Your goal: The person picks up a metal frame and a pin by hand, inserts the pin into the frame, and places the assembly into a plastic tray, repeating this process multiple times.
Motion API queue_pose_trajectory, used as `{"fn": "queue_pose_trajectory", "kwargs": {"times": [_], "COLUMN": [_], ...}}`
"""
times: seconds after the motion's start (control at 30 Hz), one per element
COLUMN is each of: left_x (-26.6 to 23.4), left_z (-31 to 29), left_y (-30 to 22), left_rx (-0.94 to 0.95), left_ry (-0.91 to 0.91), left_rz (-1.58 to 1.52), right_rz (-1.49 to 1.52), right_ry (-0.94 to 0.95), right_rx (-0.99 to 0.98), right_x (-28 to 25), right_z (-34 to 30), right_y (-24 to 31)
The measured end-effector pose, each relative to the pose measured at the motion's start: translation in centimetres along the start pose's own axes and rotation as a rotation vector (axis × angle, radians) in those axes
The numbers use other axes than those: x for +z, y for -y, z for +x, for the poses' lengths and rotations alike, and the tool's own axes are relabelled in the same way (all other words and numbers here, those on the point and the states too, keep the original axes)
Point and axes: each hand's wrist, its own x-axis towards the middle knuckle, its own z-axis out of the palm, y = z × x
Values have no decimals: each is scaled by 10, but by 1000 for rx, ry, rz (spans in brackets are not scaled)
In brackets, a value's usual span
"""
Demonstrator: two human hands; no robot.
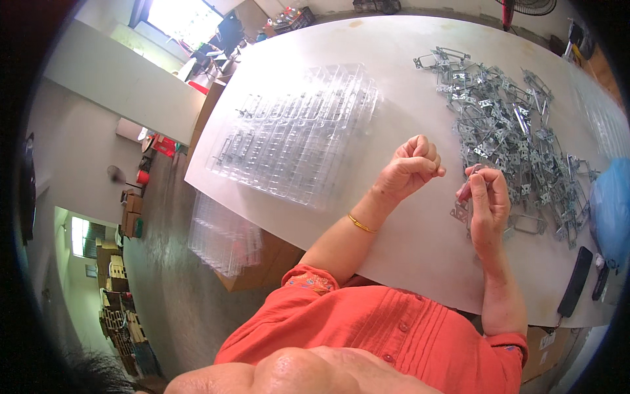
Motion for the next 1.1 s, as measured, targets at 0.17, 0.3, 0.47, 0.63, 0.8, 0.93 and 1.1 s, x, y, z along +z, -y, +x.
{"fn": "queue_pose_trajectory", "kwargs": {"times": [0.17,0.3,0.47,0.63,0.8,0.93,1.1], "left_x": [-5,3,5,5,1,-3,-2], "left_z": [1,-1,0,1,1,4,3], "left_y": [1,0,-1,-1,0,-2,-5], "left_rx": [-14,14,100,121,129,167,165], "left_ry": [14,67,43,2,-12,5,24], "left_rz": [-12,-49,-9,-10,-6,-17,-14], "right_rz": [-15,-14,-19,-22,-22,18,37], "right_ry": [0,-16,9,10,7,12,-12], "right_rx": [2,-14,-4,-1,13,6,22], "right_x": [0,0,2,1,0,-1,1], "right_z": [1,-1,-1,-3,-3,0,0], "right_y": [-2,-2,4,4,1,-3,1]}}
